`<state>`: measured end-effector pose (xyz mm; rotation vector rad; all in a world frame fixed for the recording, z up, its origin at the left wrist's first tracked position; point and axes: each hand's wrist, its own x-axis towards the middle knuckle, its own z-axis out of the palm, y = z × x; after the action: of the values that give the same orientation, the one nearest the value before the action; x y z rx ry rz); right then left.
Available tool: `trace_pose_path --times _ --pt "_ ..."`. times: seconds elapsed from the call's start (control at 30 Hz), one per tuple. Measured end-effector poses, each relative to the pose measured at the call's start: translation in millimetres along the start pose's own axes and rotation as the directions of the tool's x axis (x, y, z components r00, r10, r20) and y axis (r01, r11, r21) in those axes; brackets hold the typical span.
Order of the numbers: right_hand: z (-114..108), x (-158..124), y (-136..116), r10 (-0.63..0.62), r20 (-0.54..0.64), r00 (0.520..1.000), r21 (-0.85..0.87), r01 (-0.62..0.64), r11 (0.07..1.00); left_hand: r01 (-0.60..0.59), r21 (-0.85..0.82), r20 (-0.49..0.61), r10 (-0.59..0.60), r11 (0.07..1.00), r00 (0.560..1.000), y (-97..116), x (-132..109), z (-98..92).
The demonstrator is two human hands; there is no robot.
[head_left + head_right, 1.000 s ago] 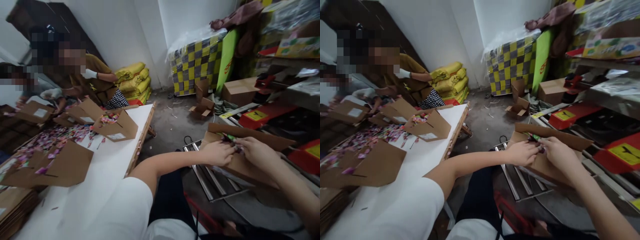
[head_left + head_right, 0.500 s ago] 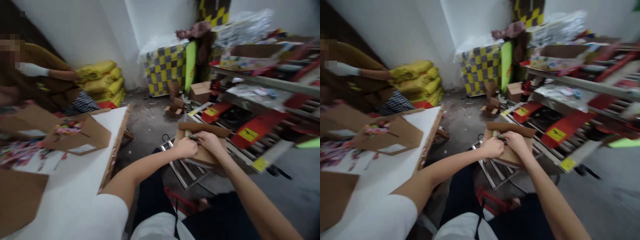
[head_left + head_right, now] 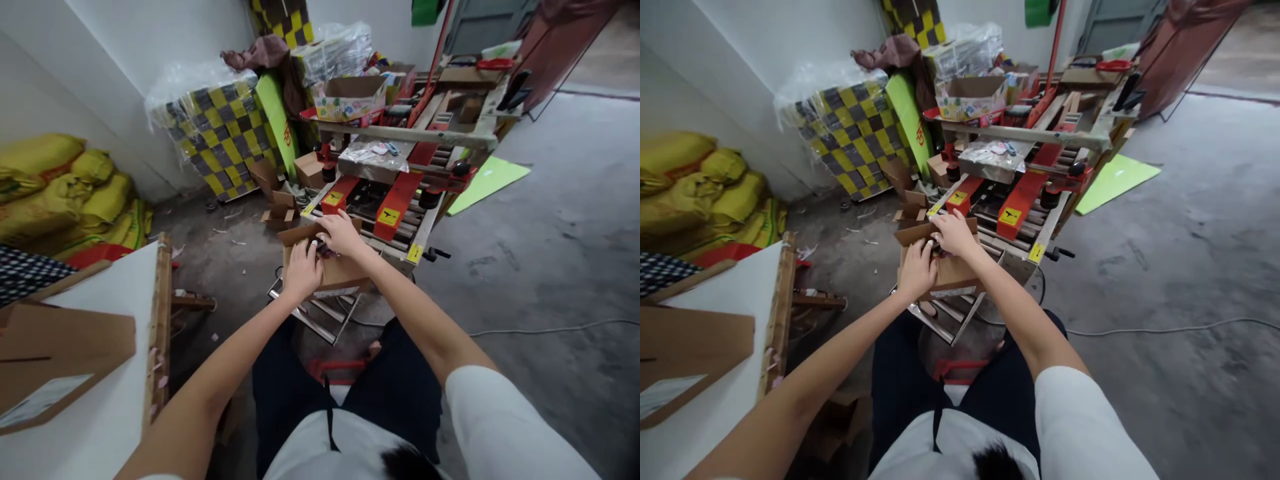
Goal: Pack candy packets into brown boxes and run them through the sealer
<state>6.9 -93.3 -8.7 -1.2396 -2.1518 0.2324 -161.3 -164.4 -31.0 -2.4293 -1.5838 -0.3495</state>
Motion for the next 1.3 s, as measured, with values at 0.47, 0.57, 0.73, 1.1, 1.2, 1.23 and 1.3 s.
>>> trace_pose_path --times 0.47,0.57,0.73,1.1,1.2,1.23,1.3 --pt "18.7 -68.4 2.7 -0.165 0.045 0.985 0.094 0.161 0.982 -0.114 -0.068 0.323 0.13 0.991 0.937 -24.9 17.3 -2.8" --pt "28.2 -86.5 7.1 -0.165 0.02 0.986 0.096 0.162 0.982 -0.154 -0.101 0.306 0.178 0.983 0.935 -24.2 13.1 0.9" --pt "31.1 -81.3 9.3 -0.115 -0.001 0.993 0.083 0.115 0.99 -0.235 -0.081 0.211 0.247 0.969 0.946 -20.2 3.0 -8.2" --pt "20.9 -80.9 15.0 -0.133 0.031 0.991 0.013 0.133 0.991 -0.238 0.059 0.48 0.181 0.97 0.858 -36.6 30.6 -35.7" --pt "20.0 -82.1 25.0 -0.006 -0.119 0.993 -0.067 -0.002 0.998 -0.143 0.103 0.361 0.097 0.984 0.927 -17.2 17.4 -34.0" --pt "20.1 -81.7 28.6 0.067 -0.182 0.981 -0.081 -0.083 0.993 -0.092 0.119 0.325 0.049 0.989 0.945 -10.7 12.1 -32.2" --pt "21.5 -80.2 34.4 0.204 -0.291 0.935 -0.074 -0.234 0.969 -0.005 0.137 0.263 -0.032 0.991 0.964 -0.1 3.0 -28.2"
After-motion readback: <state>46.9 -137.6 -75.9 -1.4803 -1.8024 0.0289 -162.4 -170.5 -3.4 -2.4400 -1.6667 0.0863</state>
